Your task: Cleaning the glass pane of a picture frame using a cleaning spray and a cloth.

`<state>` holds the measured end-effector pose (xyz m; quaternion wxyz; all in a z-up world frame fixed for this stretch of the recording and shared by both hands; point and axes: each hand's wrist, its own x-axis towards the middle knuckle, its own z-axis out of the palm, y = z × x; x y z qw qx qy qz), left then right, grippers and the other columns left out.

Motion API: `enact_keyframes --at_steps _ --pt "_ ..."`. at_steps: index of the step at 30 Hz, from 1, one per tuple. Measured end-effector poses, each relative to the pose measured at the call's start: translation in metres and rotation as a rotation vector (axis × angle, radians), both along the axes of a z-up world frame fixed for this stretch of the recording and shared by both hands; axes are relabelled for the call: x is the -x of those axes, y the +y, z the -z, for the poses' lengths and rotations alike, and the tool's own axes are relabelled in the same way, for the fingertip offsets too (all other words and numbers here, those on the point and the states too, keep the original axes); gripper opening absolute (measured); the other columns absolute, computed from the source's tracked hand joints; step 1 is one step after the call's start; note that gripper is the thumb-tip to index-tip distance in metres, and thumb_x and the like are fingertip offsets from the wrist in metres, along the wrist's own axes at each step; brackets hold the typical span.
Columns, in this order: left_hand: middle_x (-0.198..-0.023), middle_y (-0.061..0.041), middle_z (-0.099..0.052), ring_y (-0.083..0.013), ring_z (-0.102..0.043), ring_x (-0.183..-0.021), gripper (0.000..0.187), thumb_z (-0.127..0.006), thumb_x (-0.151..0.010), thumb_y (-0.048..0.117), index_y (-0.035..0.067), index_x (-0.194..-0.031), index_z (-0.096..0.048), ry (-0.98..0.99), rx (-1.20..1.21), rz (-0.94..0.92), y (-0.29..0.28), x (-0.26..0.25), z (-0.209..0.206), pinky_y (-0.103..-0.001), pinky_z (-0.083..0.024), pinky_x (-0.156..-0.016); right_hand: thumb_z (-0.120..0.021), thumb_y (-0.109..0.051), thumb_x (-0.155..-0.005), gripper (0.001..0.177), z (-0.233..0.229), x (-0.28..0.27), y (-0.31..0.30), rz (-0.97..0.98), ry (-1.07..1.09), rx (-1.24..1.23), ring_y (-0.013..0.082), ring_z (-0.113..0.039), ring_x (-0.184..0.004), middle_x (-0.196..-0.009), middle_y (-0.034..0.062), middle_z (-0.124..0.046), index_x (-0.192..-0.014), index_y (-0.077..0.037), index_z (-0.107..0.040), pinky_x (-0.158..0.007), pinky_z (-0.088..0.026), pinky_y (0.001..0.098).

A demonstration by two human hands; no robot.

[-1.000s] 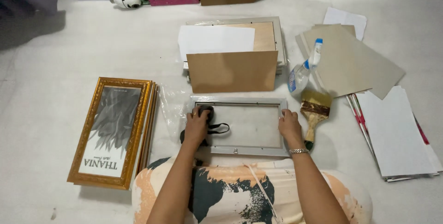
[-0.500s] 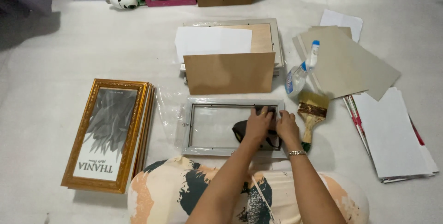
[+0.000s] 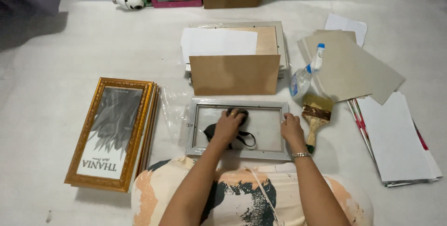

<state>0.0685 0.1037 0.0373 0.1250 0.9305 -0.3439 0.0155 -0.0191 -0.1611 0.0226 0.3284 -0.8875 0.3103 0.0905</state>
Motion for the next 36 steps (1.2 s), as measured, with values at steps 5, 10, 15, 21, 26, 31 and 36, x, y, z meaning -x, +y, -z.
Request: enact_keyframes --at_steps 5,10,15,21,26,31,36 --pt "-0.134 -0.011 -0.059 -0.0447 -0.062 -0.108 0.038 -0.060 -0.094 0.014 0.020 -0.131 -0.061 -0.044 -0.069 -0.164 0.082 -0.024 -0.001 -0.044 -0.060 -0.083 -0.048 -0.022 -0.097 0.043 -0.005 0.001 0.004 -0.010 -0.028 -0.007 0.0457 -0.061 -0.122 -0.129 0.0189 -0.052 -0.138 -0.012 -0.056 -0.101 -0.051 0.0597" --pt "-0.139 -0.020 -0.052 -0.0461 -0.056 -0.113 0.046 -0.058 -0.091 0.005 0.011 -0.137 -0.056 0.030 -0.156 -0.242 0.095 -0.017 -0.002 -0.047 -0.061 -0.084 -0.050 -0.017 -0.096 0.042 -0.019 0.007 0.011 -0.018 -0.059 -0.028 0.0481 -0.061 -0.121 -0.126 0.0226 -0.053 -0.137 -0.007 -0.057 -0.100 -0.051 0.0596" --pt "-0.144 -0.022 -0.043 -0.0485 -0.052 -0.118 0.051 -0.058 -0.091 0.002 0.009 -0.141 -0.050 0.179 -0.307 -0.156 0.092 0.029 0.003 -0.049 -0.063 -0.086 -0.049 -0.018 -0.095 0.043 -0.010 0.004 0.008 -0.025 -0.057 -0.030 0.0463 -0.064 -0.118 -0.128 0.0212 -0.052 -0.136 -0.007 -0.058 -0.099 -0.052 0.0589" --pt "-0.150 -0.023 -0.037 -0.0530 -0.049 -0.124 0.066 -0.065 -0.087 0.003 0.011 -0.148 -0.042 0.187 -0.379 -0.088 0.096 0.033 0.003 -0.050 -0.063 -0.090 -0.048 -0.018 -0.094 0.045 -0.023 0.003 0.015 -0.036 -0.002 -0.014 0.0486 -0.067 -0.113 -0.130 0.0204 -0.052 -0.137 -0.012 -0.059 -0.096 -0.054 0.0587" --pt "-0.148 -0.024 -0.038 -0.0544 -0.048 -0.122 0.064 -0.066 -0.085 0.002 0.011 -0.145 -0.045 0.110 -0.271 -0.161 0.067 -0.025 0.027 -0.053 -0.061 -0.090 -0.049 -0.019 -0.095 0.045 -0.022 -0.001 0.015 -0.028 0.021 -0.006 0.0496 -0.067 -0.113 -0.131 0.0214 -0.052 -0.138 -0.010 -0.059 -0.096 -0.054 0.0596" --pt "-0.150 -0.027 -0.031 -0.0582 -0.043 -0.123 0.065 -0.069 -0.079 -0.001 0.010 -0.139 -0.044 0.221 -0.213 -0.202 0.055 -0.039 0.021 -0.052 -0.061 -0.093 -0.050 -0.016 -0.095 0.045 -0.018 0.002 0.015 -0.040 -0.032 -0.025 0.0538 -0.065 -0.113 -0.130 0.0243 -0.052 -0.137 -0.007 -0.060 -0.097 -0.054 0.0611" --pt "-0.135 -0.011 -0.055 -0.0391 -0.041 -0.135 0.062 -0.076 -0.071 0.009 0.014 -0.129 -0.057 0.043 -0.330 0.288 0.066 0.018 -0.006 -0.052 -0.039 -0.100 -0.052 -0.021 -0.096 0.041 -0.007 0.001 0.012 -0.053 -0.042 0.032 0.0534 -0.066 -0.111 -0.128 0.0221 -0.053 -0.134 -0.010 -0.061 -0.096 -0.055 0.0599"
